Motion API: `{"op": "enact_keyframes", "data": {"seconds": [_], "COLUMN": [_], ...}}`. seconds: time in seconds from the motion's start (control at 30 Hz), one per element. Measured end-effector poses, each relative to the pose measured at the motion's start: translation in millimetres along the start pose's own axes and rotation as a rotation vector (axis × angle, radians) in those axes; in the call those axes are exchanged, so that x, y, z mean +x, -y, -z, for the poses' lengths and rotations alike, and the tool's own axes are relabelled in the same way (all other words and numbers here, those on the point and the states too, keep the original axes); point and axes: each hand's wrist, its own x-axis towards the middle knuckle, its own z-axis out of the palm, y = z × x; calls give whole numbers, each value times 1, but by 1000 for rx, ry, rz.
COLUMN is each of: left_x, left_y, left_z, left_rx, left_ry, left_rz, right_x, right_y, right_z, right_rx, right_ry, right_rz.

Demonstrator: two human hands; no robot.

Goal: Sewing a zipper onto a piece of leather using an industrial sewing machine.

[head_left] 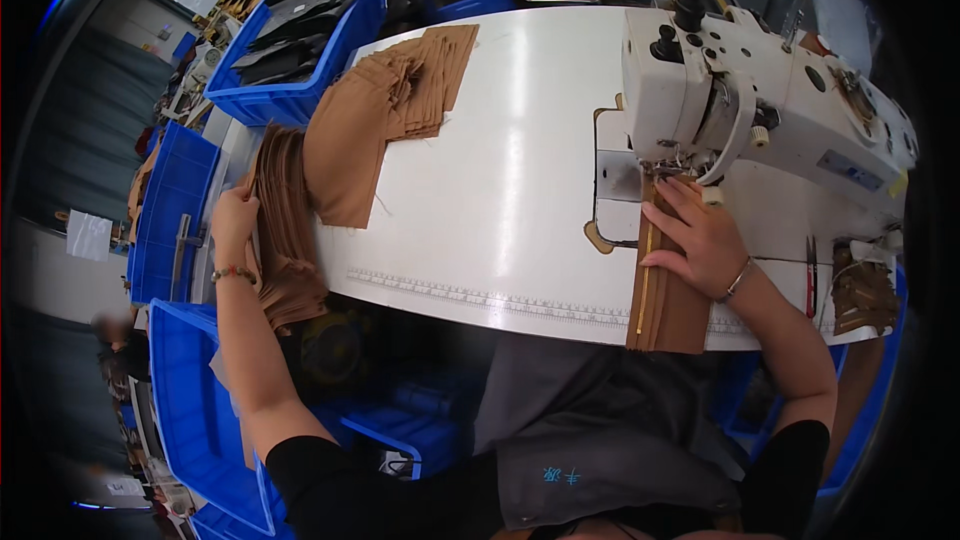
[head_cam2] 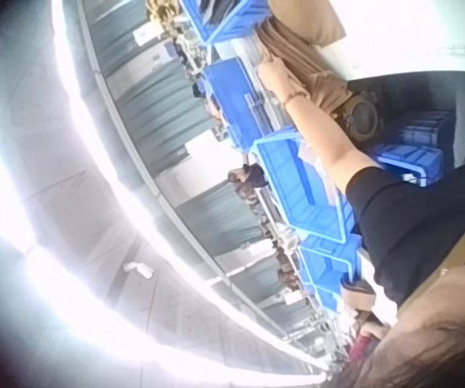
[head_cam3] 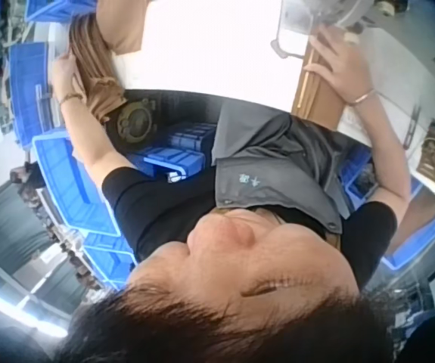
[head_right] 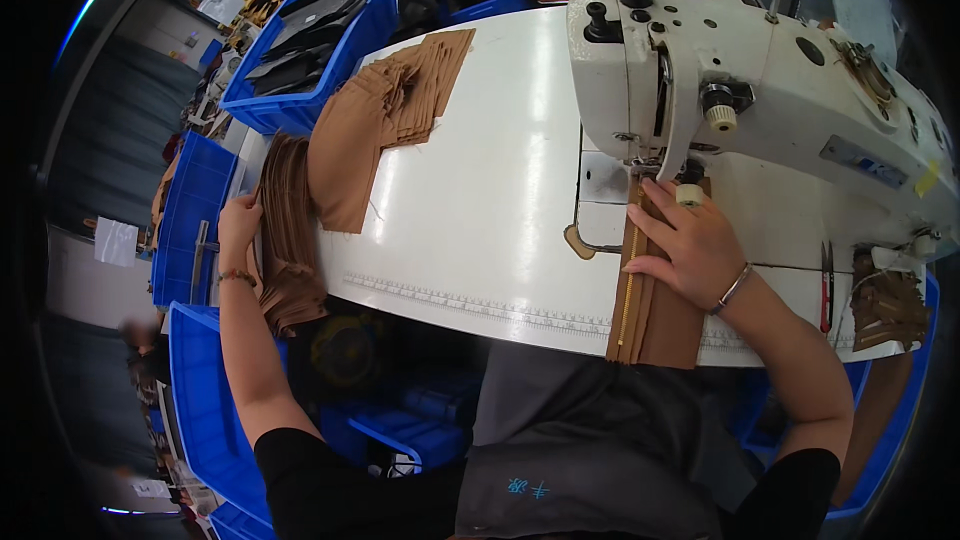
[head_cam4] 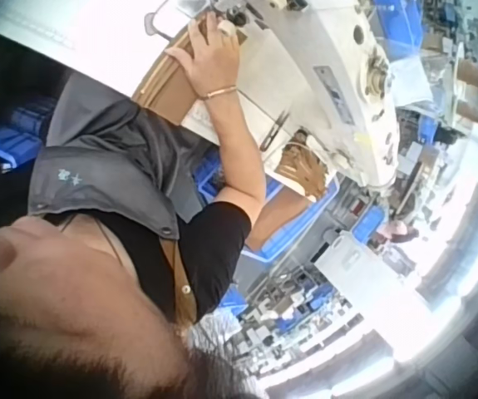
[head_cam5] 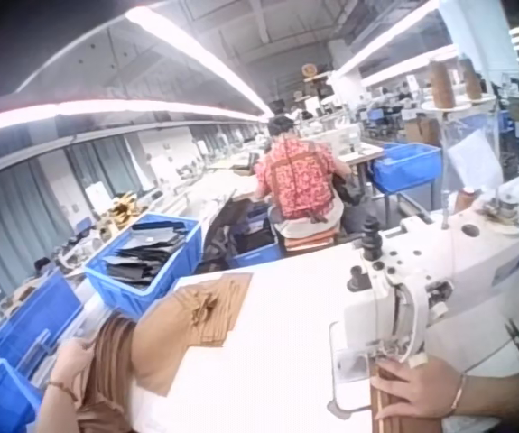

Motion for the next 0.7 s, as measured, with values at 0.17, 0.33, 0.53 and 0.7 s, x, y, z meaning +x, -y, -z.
{"op": "enact_keyframes", "data": {"seconds": [0.17, 0.33, 0.53, 0.7], "left_x": [-11, -100, -216, -261], "left_y": [-16, -116, -190, -222], "left_z": [44, 51, 16, 6], "left_rx": [105, -271, -514, -716], "left_ry": [-145, 56, 644, 1334], "left_rz": [-111, -517, -852, -850], "right_x": [-1, -2, 4, -1], "right_y": [0, -1, 2, 2], "right_z": [0, 2, -1, -6], "right_rx": [16, 11, -7, -37], "right_ry": [6, 34, -30, -39], "right_rz": [-2, -29, 24, -5]}}
